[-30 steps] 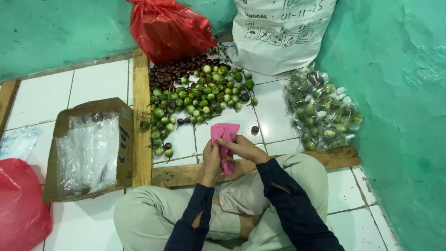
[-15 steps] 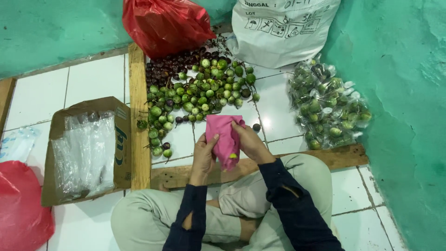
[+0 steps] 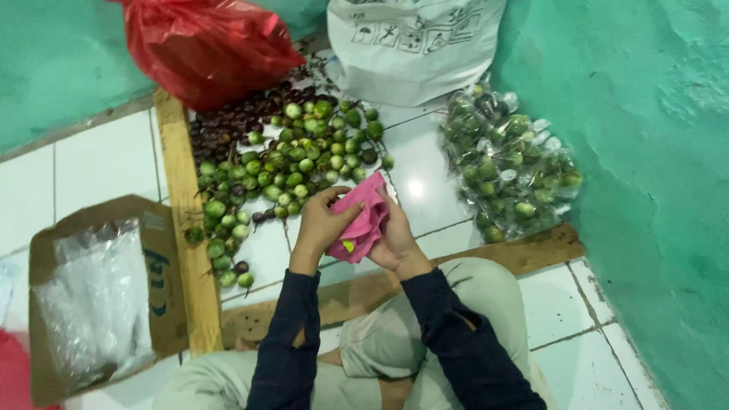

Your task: Cleaning small green fruits by wiping them individually with a pink cloth

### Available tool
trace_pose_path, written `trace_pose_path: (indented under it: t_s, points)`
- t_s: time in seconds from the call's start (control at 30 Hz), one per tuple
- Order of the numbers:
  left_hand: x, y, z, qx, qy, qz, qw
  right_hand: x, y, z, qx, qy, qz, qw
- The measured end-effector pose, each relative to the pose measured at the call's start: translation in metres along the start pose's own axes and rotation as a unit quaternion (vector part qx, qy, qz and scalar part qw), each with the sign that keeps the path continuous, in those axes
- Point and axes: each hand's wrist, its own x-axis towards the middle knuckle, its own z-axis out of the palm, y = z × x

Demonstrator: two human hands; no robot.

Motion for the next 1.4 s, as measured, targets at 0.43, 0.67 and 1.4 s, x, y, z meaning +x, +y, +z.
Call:
trace_pose_path:
  t_s: [0.43,0.67,1.4]
  points:
    - [0.131,-0.037,0.081,0.111,0.014,0.002,0.994,0.024,-0.006,-0.028,-0.104,0.257,-0.224,0.934]
    - [0.174,-0.076,0.120,0.218,-0.002,-0.017,0.976,0.034,-0.009,-0.042,-0.125,0.292,-0.252,0.914]
    - [-0.057,0.001,-0.013,-0.174,0.114,0.121,0.971,-0.059,0.027,0.088,-0.497,0.042,-0.230,0.836]
